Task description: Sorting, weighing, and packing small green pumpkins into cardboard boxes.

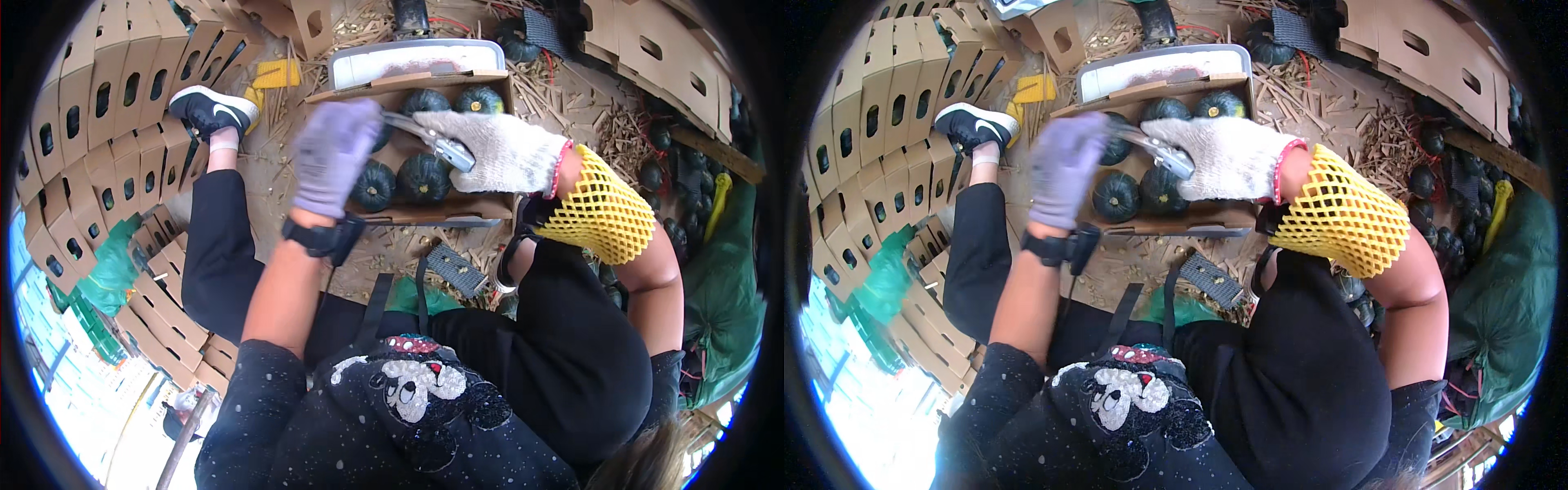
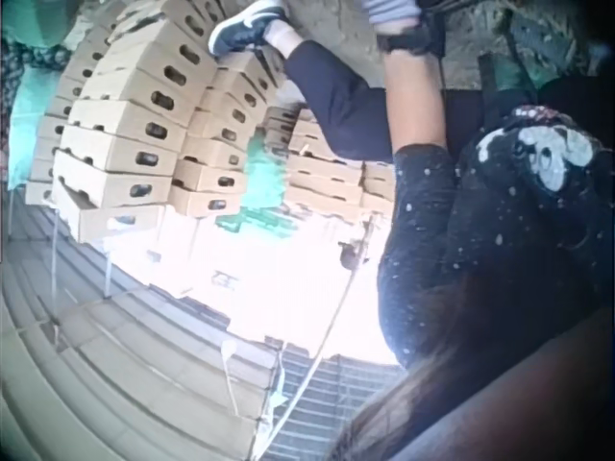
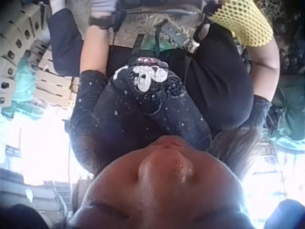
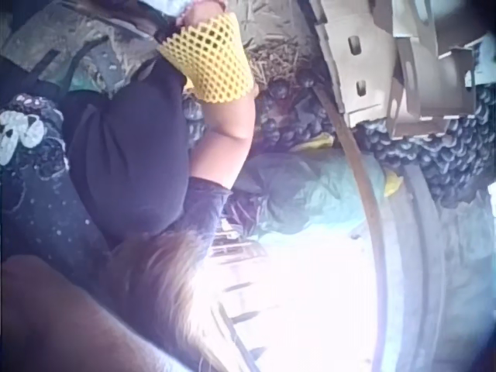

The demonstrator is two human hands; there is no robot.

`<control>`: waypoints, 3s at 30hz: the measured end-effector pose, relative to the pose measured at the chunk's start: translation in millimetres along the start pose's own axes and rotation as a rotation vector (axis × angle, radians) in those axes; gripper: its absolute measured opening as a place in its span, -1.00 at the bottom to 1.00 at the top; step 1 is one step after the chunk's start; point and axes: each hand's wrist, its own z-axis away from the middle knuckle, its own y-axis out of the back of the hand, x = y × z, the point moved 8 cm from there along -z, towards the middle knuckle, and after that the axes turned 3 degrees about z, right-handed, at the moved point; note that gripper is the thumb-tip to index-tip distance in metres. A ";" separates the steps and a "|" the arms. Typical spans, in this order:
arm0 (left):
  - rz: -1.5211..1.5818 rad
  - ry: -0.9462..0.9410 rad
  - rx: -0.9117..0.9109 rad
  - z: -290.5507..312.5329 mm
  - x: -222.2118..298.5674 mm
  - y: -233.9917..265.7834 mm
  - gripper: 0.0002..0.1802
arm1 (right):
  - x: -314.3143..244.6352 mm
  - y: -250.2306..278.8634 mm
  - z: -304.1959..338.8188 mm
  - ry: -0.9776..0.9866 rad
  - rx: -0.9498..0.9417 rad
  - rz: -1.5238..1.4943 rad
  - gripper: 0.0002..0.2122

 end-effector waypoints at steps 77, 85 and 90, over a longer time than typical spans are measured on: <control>0.917 0.891 0.064 186.7 -48.2 -31.5 -0.40 | 48.1 -9.2 99.1 -0.350 0.279 -0.678 -0.16; 1.130 0.196 0.374 146.0 73.6 157.4 -0.16 | -209.2 128.7 92.8 -0.012 0.484 -0.526 -0.08; 1.671 0.049 0.863 232.8 84.5 276.3 -0.27 | -320.6 153.7 65.7 0.456 0.183 -0.827 -0.06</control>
